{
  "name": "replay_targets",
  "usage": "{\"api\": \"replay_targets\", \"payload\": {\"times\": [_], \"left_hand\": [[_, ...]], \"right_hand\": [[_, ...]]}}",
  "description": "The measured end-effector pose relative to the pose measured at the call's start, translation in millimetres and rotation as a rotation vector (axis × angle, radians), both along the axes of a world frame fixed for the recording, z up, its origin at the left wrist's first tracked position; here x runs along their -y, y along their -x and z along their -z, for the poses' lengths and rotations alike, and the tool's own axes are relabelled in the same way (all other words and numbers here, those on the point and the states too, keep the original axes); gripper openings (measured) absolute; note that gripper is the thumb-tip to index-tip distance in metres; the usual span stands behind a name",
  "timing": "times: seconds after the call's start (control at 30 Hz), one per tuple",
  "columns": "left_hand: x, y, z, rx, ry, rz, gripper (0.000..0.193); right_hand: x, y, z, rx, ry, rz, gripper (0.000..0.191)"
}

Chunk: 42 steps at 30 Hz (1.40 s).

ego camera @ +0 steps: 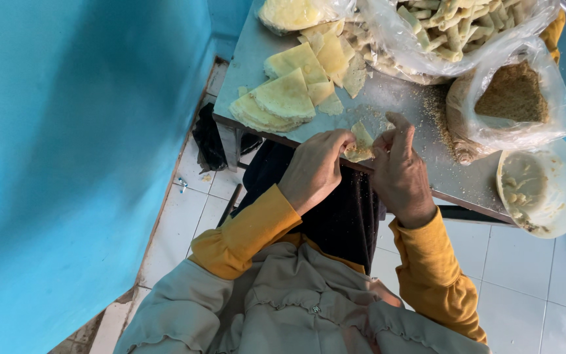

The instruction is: The person sits at a small table folding triangular dough wrappers around filling. They take a wrapper, place filling from a plastic bag, fold and pinch the wrapper closed by hand, and set the finished pastry aside, repeating the process continuously.

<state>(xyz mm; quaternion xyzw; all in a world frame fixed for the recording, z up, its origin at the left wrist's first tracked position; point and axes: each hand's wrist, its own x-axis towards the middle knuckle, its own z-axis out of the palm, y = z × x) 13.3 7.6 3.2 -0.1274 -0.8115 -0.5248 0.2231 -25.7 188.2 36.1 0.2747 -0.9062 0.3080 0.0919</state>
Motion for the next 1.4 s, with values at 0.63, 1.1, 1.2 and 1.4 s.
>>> {"api": "replay_targets", "payload": {"times": [0.63,1.1,1.2,1.4], "left_hand": [[1,3,0,-0.001,0.089,0.027,0.027],[0,5,5,-0.005,0.118,0.025,0.025],[1,5,6,0.024,0.132,0.045,0.027],[1,5,5,0.014,0.123,0.036,0.025]], "right_hand": [[3,-2,-6,-0.092,-0.121,-0.013,0.065],[-6,-1,3,-0.005,0.029,-0.065,0.080],[-4,-1,4,-0.025,0.016,-0.035,0.078],[4,2,8,-0.137,-0.099,-0.005,0.070]]}}
